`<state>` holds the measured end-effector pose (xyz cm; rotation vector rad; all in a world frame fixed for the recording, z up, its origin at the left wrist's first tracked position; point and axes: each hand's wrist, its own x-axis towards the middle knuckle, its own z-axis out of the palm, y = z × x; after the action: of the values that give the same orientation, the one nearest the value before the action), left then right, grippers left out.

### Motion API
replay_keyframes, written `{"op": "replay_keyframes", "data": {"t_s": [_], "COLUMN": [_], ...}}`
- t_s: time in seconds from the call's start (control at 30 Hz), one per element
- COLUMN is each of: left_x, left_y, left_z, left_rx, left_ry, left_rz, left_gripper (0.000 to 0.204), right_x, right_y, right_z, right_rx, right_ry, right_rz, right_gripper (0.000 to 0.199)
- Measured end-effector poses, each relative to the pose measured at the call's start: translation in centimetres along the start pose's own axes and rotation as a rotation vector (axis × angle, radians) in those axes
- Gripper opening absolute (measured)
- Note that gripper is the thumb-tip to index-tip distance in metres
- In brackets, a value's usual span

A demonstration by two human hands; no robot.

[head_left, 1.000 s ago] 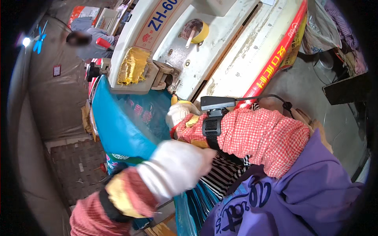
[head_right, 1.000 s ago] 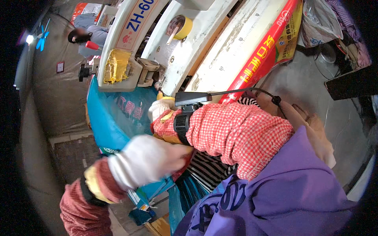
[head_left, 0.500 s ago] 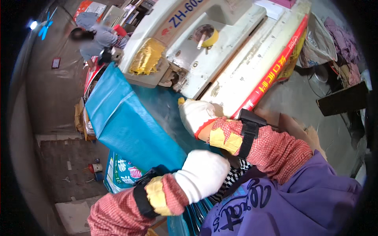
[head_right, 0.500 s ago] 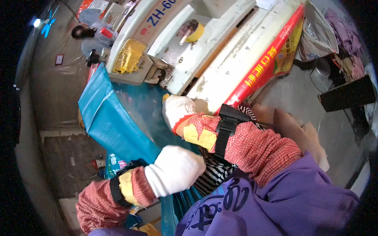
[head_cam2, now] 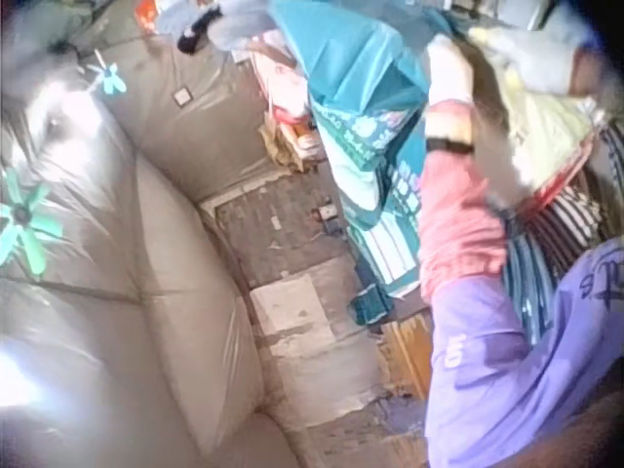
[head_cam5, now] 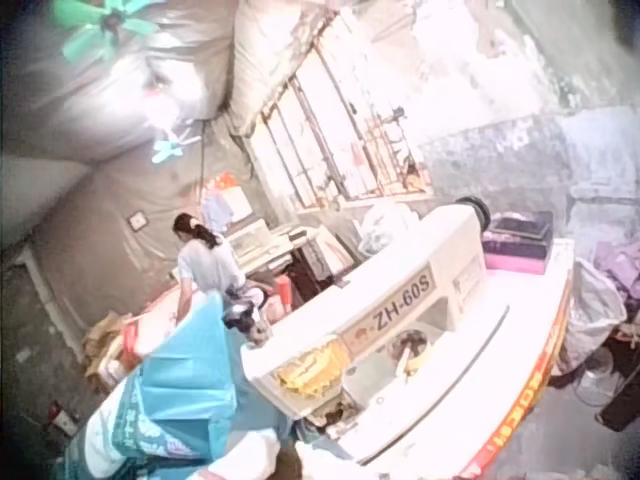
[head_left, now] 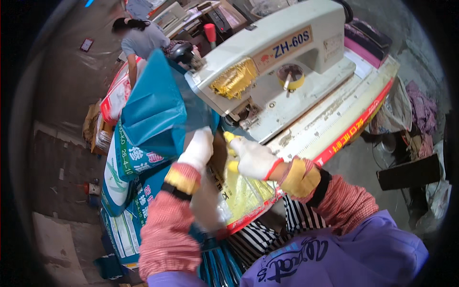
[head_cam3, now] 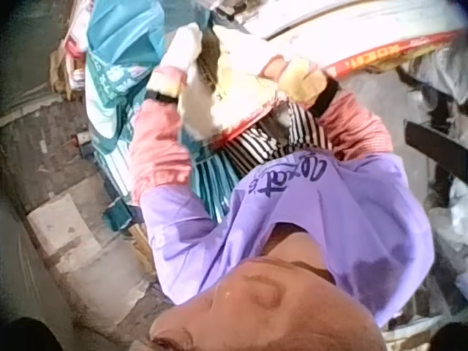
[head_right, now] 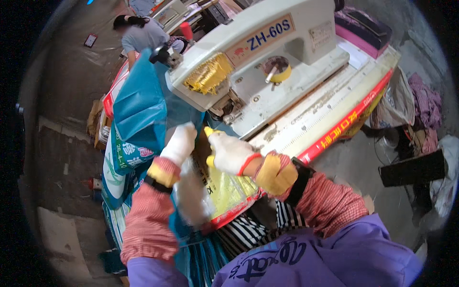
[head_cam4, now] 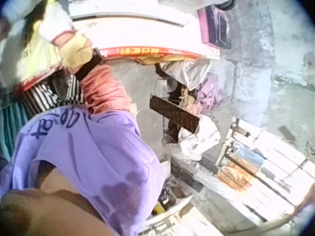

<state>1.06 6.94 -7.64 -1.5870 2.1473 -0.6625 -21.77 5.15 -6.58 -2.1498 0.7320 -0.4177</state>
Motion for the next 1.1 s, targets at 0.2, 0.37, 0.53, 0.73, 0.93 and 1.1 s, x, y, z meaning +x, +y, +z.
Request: {"op": "replay_keyframes", "data": {"t_s": [0.2, 0.37, 0.53, 0.73, 0.93, 1.1], "left_x": [-11.0, -15.8, -22.9, -23.9, -22.2, -24.8], "left_y": [-0.4, -5.5, -7.4, -9.3, -19.8, -15.2], "left_z": [-23.0, -28.9, -16.9, -5.7, -9.7, -18.6], "left_rx": [-0.238, 0.417, -0.965, -0.556, -0.070, 0.583], "left_ry": [-0.136, 0.571, 0.405, -0.007, 0.370, 0.525], "left_rz": [-0.078, -0.215, -0.912, -1.177, -1.061, -0.827], "left_gripper": [0.005, 0.032, 0.082, 0.044, 0.027, 0.041], "right_x": [4.6, 5.4, 0.6, -3.0, -1.6, -0.3], "right_y": [2.8, -2.7, -8.1, -4.3, -3.2, -2.1], "right_z": [2.8, 2.2, -0.2, -6.9, -7.9, -8.3], "right_rx": [-0.402, -0.734, 0.187, 0.844, 0.784, 0.966], "right_ry": [0.416, 0.274, 0.301, 0.462, 0.571, 0.567], "right_rz": [-0.224, -0.361, -0.658, -0.324, -0.252, -0.219], "right_gripper": [0.032, 0.013, 0.019, 0.021, 0.030, 0.037]}}
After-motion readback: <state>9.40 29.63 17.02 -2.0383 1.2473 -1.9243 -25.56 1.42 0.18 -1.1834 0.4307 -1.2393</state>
